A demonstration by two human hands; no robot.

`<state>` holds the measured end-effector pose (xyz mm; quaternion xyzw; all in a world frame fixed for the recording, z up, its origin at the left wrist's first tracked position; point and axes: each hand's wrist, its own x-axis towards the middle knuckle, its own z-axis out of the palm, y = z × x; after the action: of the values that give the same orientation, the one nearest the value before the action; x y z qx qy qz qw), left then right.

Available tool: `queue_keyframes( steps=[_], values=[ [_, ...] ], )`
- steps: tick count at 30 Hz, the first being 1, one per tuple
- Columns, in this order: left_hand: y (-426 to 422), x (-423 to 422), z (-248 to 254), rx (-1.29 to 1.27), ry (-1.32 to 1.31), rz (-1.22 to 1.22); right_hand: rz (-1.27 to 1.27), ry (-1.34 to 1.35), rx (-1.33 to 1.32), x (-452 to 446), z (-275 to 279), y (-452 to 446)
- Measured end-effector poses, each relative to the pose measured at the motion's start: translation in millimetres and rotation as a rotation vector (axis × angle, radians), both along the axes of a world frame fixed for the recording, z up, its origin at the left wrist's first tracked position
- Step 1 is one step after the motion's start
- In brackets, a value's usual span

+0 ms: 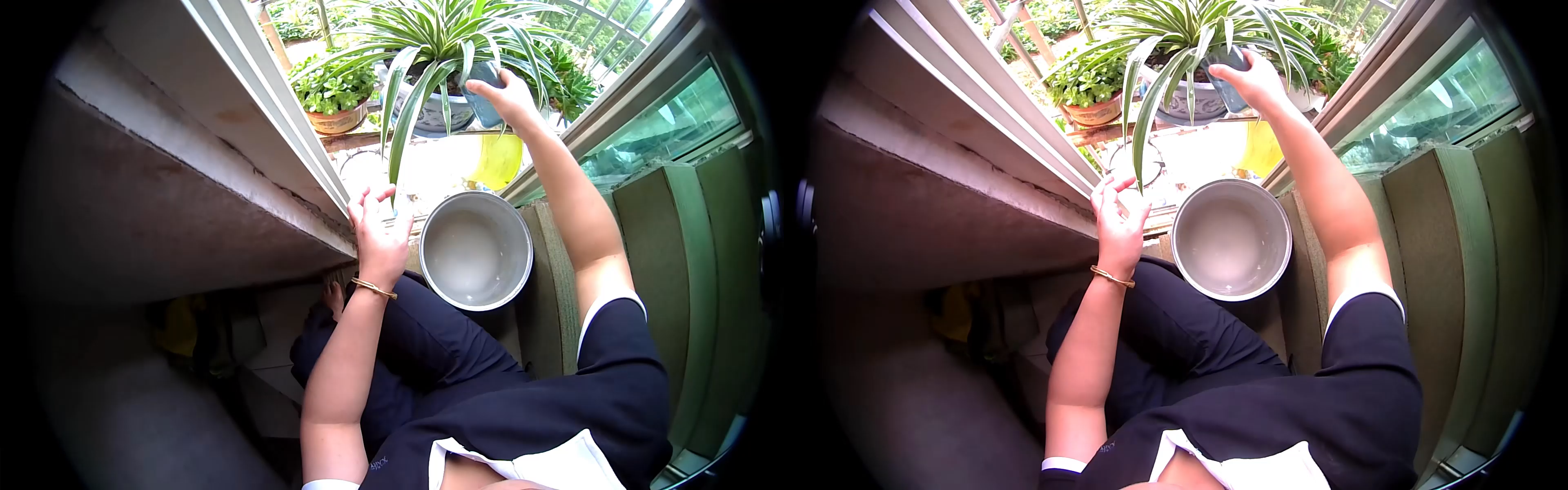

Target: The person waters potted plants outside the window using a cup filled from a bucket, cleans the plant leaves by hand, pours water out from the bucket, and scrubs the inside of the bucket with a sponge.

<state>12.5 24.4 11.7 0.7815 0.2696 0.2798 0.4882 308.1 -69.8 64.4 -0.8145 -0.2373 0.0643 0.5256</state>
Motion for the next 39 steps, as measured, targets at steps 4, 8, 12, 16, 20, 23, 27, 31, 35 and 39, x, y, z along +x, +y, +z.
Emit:
queue_keyframes(
  steps=[4,8,12,16,20,23,27,31,35,39],
  values=[
    [-3,3,1,0.021,-0.04,-0.007,0.101,-0.099,-0.397,32,44,46],
    [-4,2,1,0.025,-0.038,-0.008,0.014,-0.356,-0.681,63,85,92],
    [-2,0,4,0.037,-0.008,-0.017,-0.093,-0.585,-0.758,63,99,117],
    [-2,0,7,0.029,0.013,-0.022,-0.286,-0.972,-0.698,59,87,124],
    [1,1,8,0.095,-0.053,-0.055,0.453,-0.221,-0.162,67,83,88],
    [2,-3,9,0.139,0.071,-0.143,-0.073,-0.429,-0.211,-7,79,51],
    [-3,-5,-1,0.321,0.654,-0.278,0.044,-0.243,0.172,-67,2,-22],
    [-7,3,-21,0.359,0.945,-0.414,0.067,-0.007,-0.058,-131,-69,-87],
    [-9,15,-39,0.231,1.045,-0.563,0.137,0.03,-0.544,-165,-116,-120],
    [-9,22,-70,0.321,1.02,-0.679,0.157,0.053,-0.7,-173,-145,-130]
  ],
)
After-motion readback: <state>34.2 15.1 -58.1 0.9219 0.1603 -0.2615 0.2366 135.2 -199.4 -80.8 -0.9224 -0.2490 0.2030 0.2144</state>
